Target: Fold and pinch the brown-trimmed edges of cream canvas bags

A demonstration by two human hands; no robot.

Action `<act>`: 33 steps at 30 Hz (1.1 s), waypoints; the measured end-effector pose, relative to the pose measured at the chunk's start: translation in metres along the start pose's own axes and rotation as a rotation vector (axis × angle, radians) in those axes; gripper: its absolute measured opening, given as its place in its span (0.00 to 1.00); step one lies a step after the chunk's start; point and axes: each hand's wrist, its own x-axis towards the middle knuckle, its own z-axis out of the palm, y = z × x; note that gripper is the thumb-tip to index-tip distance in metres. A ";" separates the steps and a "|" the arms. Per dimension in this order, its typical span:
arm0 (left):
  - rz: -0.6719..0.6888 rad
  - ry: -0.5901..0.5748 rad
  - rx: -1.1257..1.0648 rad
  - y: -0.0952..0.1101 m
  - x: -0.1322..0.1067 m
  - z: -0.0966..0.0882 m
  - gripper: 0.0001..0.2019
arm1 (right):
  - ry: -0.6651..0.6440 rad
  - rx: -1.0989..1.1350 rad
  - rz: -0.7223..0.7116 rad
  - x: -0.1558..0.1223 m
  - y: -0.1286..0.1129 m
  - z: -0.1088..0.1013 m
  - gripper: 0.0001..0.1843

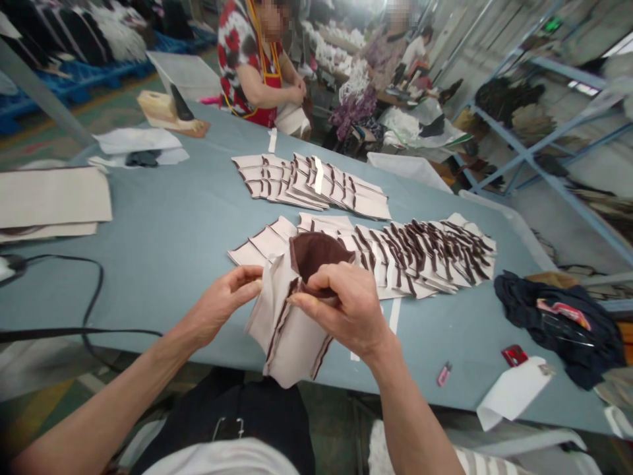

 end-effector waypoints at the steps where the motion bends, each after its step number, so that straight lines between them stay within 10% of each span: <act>1: -0.007 -0.019 -0.008 -0.001 0.002 0.004 0.31 | -0.004 0.010 -0.001 -0.003 0.000 0.001 0.18; 11: -0.087 0.001 -0.099 -0.006 -0.012 -0.004 0.20 | -0.023 -0.004 0.052 -0.037 0.003 -0.001 0.20; 22: -0.239 -0.087 0.045 -0.015 -0.035 -0.041 0.28 | -0.020 0.006 0.069 -0.036 0.008 -0.003 0.19; 28: 0.139 0.173 0.714 0.004 -0.038 -0.030 0.26 | -0.087 0.054 0.085 -0.027 0.007 0.001 0.21; 33: 0.617 -0.245 0.614 0.049 -0.023 0.002 0.21 | -0.212 0.142 0.089 -0.016 0.001 0.004 0.21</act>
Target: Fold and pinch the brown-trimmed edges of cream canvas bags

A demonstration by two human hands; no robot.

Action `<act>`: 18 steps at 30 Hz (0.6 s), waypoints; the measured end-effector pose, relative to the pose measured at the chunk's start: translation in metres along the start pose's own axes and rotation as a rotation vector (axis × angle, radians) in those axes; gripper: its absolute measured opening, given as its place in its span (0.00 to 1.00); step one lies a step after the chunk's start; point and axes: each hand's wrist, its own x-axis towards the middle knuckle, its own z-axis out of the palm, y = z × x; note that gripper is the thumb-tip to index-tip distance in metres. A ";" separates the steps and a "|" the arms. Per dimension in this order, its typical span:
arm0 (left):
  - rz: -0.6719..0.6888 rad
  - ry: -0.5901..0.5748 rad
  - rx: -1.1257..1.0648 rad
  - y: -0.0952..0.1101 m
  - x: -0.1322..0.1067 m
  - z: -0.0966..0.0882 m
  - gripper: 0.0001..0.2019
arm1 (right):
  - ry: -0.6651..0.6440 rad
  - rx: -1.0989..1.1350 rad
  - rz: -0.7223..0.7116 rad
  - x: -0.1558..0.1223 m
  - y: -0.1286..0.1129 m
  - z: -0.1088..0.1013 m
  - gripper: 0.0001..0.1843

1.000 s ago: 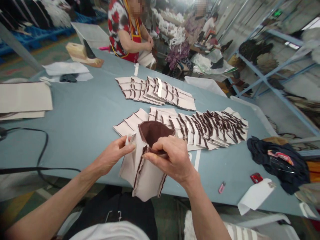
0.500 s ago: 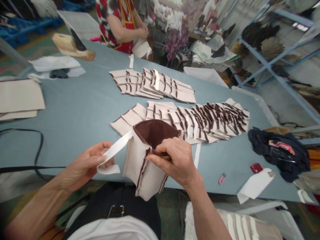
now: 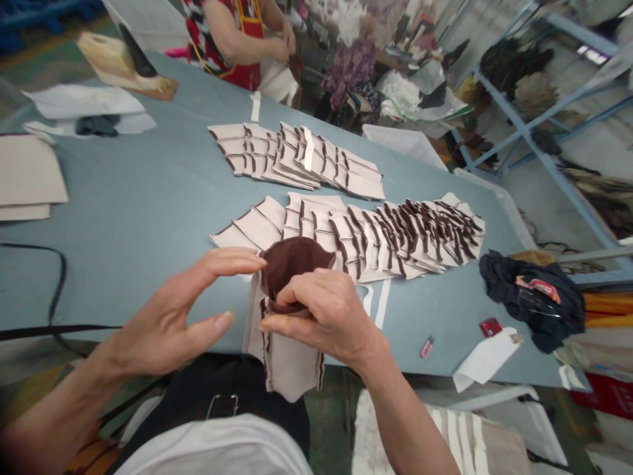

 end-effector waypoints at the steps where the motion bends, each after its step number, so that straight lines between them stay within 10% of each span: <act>1: 0.049 -0.067 -0.043 0.002 0.008 0.000 0.19 | -0.016 0.023 0.008 0.002 -0.001 0.000 0.21; 8: -0.048 -0.282 -0.162 0.005 0.028 -0.010 0.04 | -0.037 0.190 0.048 0.002 0.003 0.008 0.23; 18: -0.178 -0.316 -0.206 -0.001 0.032 -0.017 0.07 | -0.112 0.279 0.113 0.007 0.011 0.021 0.27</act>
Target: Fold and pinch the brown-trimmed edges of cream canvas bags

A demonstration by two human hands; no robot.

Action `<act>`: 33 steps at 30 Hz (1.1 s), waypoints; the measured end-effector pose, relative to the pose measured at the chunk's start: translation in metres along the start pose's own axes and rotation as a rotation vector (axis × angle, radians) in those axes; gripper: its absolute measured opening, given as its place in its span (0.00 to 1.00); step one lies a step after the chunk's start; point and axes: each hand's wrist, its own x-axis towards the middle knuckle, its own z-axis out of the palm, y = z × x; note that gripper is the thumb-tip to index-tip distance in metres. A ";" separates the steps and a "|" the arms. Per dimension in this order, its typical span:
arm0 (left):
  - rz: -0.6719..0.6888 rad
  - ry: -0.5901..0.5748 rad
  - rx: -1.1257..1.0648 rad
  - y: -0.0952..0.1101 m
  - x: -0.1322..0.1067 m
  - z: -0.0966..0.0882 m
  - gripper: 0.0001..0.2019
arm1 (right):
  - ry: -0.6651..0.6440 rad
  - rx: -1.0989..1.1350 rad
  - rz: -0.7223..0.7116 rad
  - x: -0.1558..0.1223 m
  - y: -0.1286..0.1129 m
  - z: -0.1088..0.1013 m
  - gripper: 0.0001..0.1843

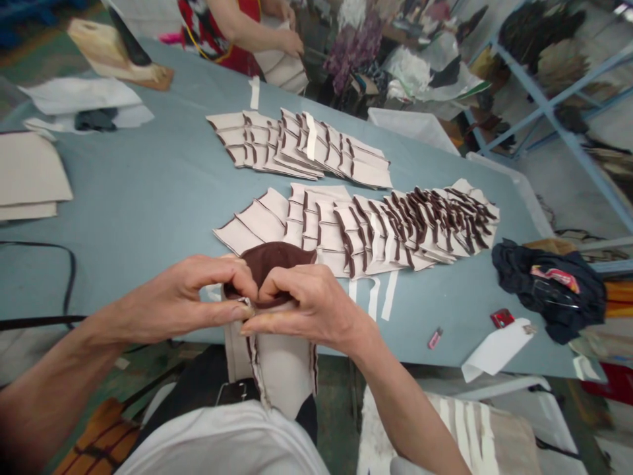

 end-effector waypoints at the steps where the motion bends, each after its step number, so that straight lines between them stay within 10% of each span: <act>1: -0.006 -0.001 0.009 -0.001 -0.001 -0.001 0.07 | -0.012 0.009 0.021 0.001 0.001 0.000 0.26; 13: 0.040 0.177 0.170 0.004 -0.012 -0.002 0.10 | -0.016 -0.043 -0.014 0.010 0.001 -0.003 0.07; 22: 0.053 0.267 0.326 0.007 -0.021 -0.012 0.08 | -0.019 -0.444 -0.228 0.027 -0.004 -0.002 0.12; 33: 0.034 0.232 0.414 0.007 -0.034 -0.018 0.07 | -0.127 -0.235 -0.059 0.041 -0.003 0.013 0.04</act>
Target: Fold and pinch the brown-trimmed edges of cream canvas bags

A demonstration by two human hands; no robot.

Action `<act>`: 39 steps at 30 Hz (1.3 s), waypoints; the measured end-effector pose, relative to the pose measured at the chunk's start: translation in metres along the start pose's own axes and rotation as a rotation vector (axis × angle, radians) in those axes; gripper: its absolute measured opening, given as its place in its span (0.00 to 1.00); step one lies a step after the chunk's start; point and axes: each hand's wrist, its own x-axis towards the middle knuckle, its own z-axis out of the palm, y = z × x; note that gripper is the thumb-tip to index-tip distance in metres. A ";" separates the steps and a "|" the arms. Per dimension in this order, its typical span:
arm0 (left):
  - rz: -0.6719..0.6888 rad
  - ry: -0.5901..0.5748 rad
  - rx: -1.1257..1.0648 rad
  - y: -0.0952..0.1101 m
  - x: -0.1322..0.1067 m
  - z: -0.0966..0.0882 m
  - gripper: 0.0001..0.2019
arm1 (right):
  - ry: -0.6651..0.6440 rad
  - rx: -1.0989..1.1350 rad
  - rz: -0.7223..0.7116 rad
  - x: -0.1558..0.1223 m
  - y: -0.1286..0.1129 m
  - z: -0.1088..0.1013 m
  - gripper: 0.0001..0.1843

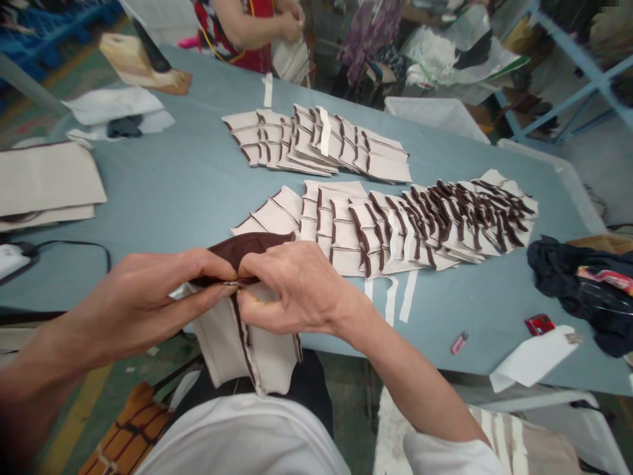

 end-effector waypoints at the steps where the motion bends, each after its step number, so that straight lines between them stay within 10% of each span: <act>1: 0.011 0.006 0.005 -0.002 -0.002 0.000 0.07 | -0.020 0.040 0.015 0.002 -0.001 0.000 0.04; 17: 0.340 0.088 0.122 -0.023 -0.020 0.009 0.19 | -0.159 1.094 0.489 0.010 -0.003 0.014 0.10; 23: 0.462 0.180 0.228 -0.029 -0.014 0.022 0.16 | -0.073 1.039 0.586 0.010 -0.004 0.022 0.08; 31: 0.082 -0.001 0.054 -0.001 -0.007 -0.001 0.08 | 0.078 0.573 0.319 -0.001 -0.015 0.009 0.04; 39: 0.296 -0.105 0.180 -0.002 0.000 -0.001 0.13 | 0.162 0.462 0.194 -0.012 -0.021 0.010 0.05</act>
